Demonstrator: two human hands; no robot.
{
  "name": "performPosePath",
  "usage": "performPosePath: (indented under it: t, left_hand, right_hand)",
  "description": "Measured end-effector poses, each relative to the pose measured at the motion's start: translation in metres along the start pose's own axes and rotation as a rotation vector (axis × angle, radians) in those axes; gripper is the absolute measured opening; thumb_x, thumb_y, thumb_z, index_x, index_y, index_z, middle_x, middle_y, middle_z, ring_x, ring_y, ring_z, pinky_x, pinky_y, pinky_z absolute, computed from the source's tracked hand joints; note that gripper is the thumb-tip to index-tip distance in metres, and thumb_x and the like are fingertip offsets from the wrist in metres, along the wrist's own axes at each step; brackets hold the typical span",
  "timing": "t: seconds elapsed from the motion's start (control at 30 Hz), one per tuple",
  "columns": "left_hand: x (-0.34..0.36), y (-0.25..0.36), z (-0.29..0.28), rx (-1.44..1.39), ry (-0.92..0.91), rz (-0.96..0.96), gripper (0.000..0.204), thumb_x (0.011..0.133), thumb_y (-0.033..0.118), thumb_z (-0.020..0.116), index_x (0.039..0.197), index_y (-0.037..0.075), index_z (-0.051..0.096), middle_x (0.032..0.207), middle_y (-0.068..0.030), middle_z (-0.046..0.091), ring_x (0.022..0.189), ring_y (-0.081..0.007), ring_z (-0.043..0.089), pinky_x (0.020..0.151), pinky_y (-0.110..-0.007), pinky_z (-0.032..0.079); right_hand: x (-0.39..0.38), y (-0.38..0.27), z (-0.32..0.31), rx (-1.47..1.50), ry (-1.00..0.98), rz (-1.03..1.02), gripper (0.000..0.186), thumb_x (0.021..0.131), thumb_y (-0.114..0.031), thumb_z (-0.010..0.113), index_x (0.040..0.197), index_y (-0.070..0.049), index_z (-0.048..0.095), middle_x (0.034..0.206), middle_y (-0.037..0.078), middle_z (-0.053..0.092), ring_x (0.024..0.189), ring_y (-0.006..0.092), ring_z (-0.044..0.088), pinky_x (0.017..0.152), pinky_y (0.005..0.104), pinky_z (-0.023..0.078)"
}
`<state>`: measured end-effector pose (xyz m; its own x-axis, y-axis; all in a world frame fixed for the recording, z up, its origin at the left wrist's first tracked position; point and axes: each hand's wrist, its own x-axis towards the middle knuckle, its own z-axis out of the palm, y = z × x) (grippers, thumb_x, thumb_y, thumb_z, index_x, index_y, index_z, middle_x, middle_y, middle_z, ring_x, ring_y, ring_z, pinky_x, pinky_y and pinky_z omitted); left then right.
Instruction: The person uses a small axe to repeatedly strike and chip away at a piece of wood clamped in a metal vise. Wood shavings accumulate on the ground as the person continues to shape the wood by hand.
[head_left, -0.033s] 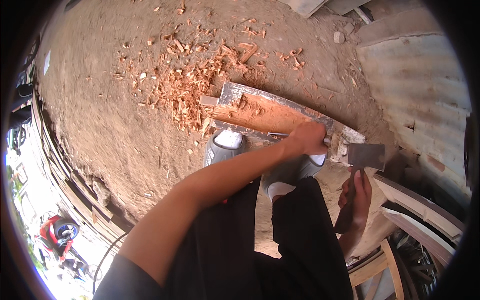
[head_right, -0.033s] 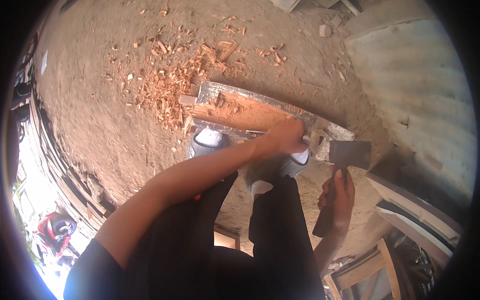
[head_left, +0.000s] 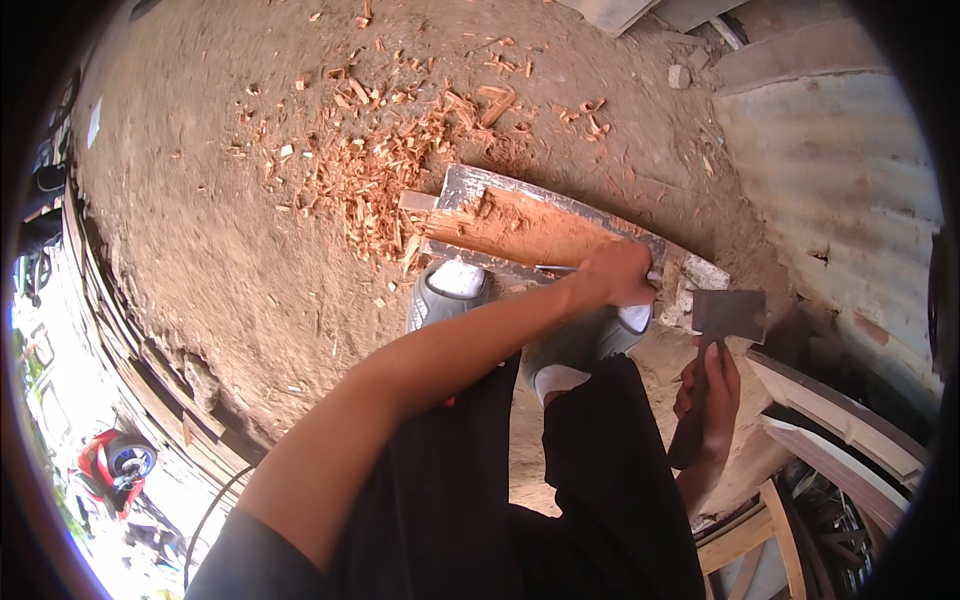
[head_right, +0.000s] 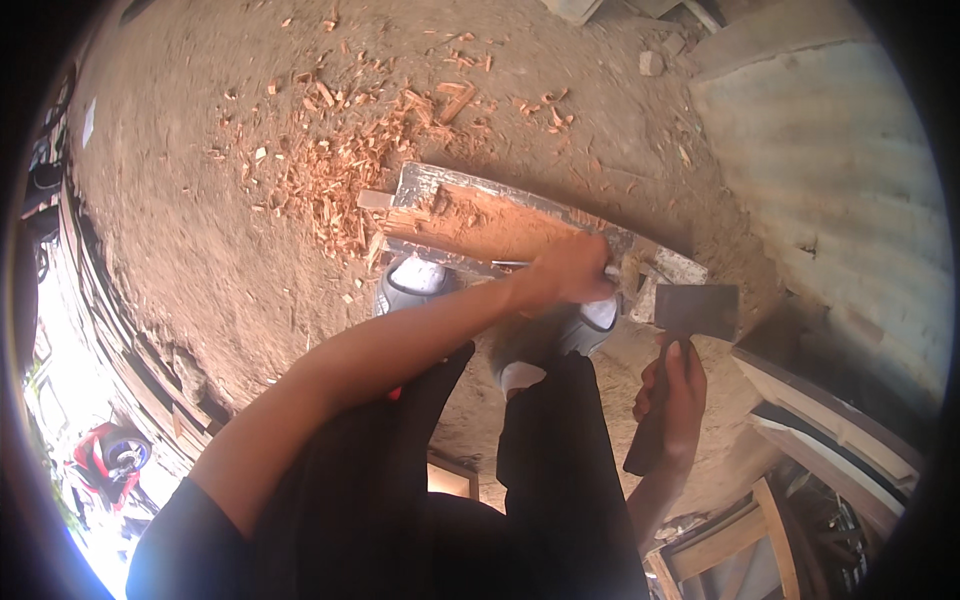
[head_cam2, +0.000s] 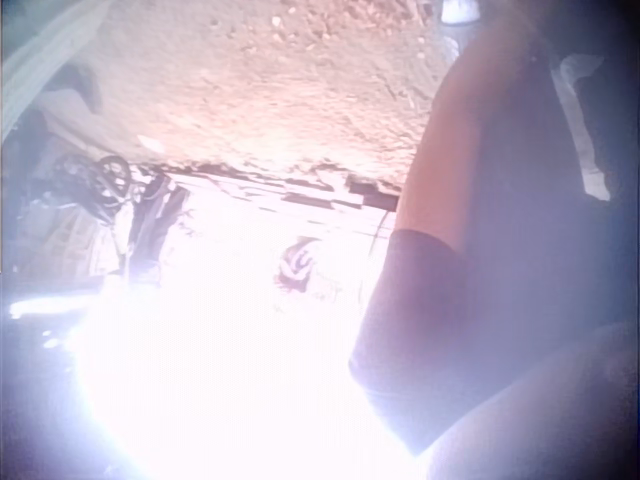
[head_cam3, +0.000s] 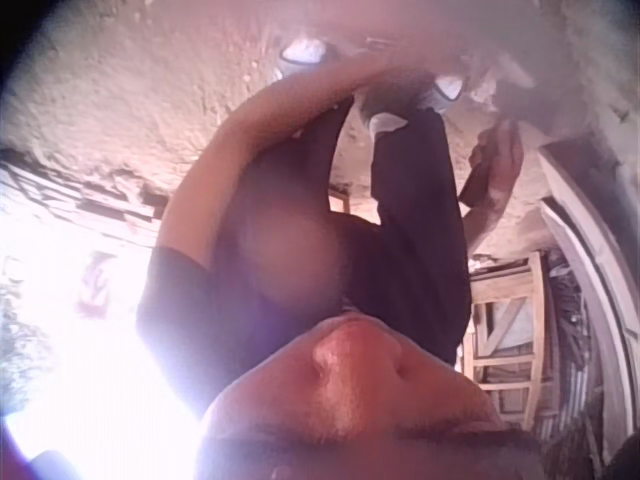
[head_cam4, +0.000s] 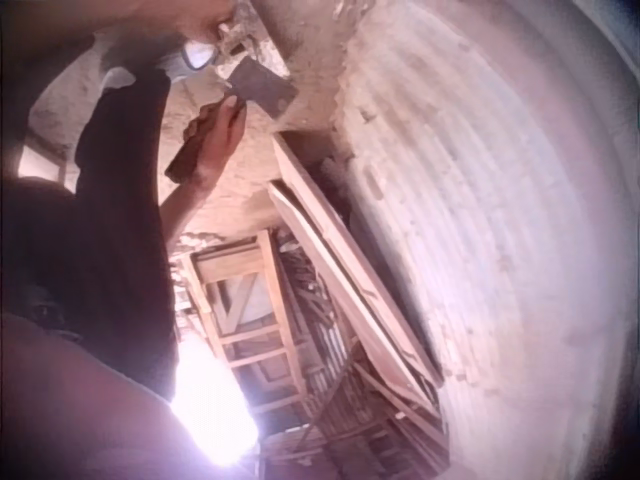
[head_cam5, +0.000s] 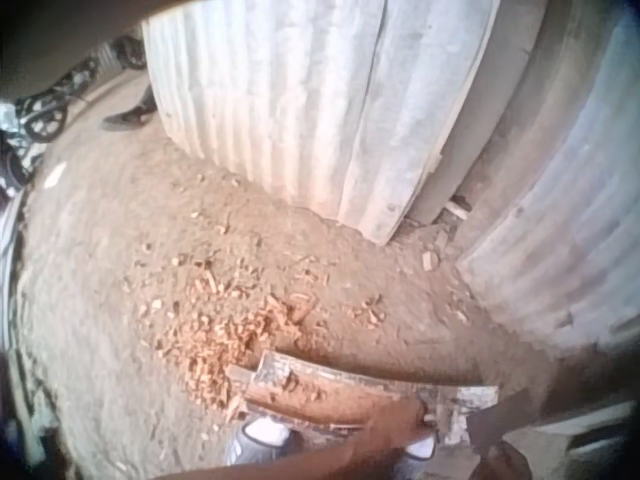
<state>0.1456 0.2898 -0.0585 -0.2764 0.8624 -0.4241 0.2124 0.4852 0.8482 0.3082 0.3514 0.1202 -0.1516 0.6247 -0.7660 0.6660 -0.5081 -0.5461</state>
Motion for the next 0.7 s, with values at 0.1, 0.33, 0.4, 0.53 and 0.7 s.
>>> performPosePath:
  t: [0.1, 0.33, 0.4, 0.53, 0.7]
  left_hand:
    - [0.003, 0.003, -0.009, -0.064, -0.013, -0.067, 0.030, 0.072, 0.025, 0.072, 0.085, -0.002, 0.074, 0.091, -0.0286, 0.073, 0.092, -0.0440, 0.073, 0.084, -0.051, 0.058]
    - [0.007, -0.005, 0.000, 0.002, 0.065, -0.088, 0.028, 0.073, 0.022, 0.071, 0.086, -0.002, 0.075, 0.091, -0.0287, 0.073, 0.095, -0.0439, 0.073, 0.087, -0.050, 0.058]
    - [0.009, -0.005, -0.005, -0.039, 0.075, -0.106, 0.027, 0.072, 0.021, 0.071, 0.086, -0.002, 0.076, 0.091, -0.0286, 0.072, 0.094, -0.0441, 0.073, 0.087, -0.050, 0.058]
    - [0.006, -0.004, -0.002, 0.003, 0.091, -0.075, 0.025, 0.072, 0.018, 0.070, 0.086, -0.002, 0.075, 0.090, -0.0283, 0.073, 0.094, -0.0449, 0.072, 0.088, -0.051, 0.058]
    - [0.005, -0.004, -0.004, 0.011, 0.075, -0.084, 0.025, 0.071, 0.016, 0.069, 0.087, -0.001, 0.076, 0.090, -0.0285, 0.072, 0.092, -0.0459, 0.072, 0.087, -0.051, 0.058]
  right_hand:
    - [-0.004, 0.005, 0.002, -0.008, -0.001, 0.013, 0.035, 0.109, -0.040, 0.050, 0.126, -0.011, 0.057, 0.072, -0.001, 0.047, 0.047, 0.0080, 0.044, 0.043, 0.0242, 0.033]
    - [-0.005, 0.006, 0.009, 0.062, 0.065, -0.079, 0.038, 0.108, -0.042, 0.053, 0.127, -0.010, 0.060, 0.071, -0.001, 0.048, 0.046, 0.0064, 0.040, 0.042, 0.0227, 0.028]
    - [0.005, 0.012, 0.011, 0.110, 0.098, -0.125, 0.038, 0.108, -0.041, 0.053, 0.128, -0.010, 0.059, 0.071, -0.001, 0.048, 0.046, 0.0067, 0.040, 0.041, 0.0231, 0.029]
    - [0.026, 0.021, 0.016, -0.084, -0.089, -0.110, 0.039, 0.109, -0.042, 0.052, 0.129, -0.009, 0.057, 0.070, 0.000, 0.048, 0.045, 0.0079, 0.042, 0.040, 0.0244, 0.033]
    - [0.026, 0.003, -0.005, 0.117, -0.007, -0.115, 0.036, 0.108, -0.039, 0.053, 0.127, -0.009, 0.055, 0.072, 0.001, 0.049, 0.047, 0.0115, 0.046, 0.042, 0.0283, 0.037]
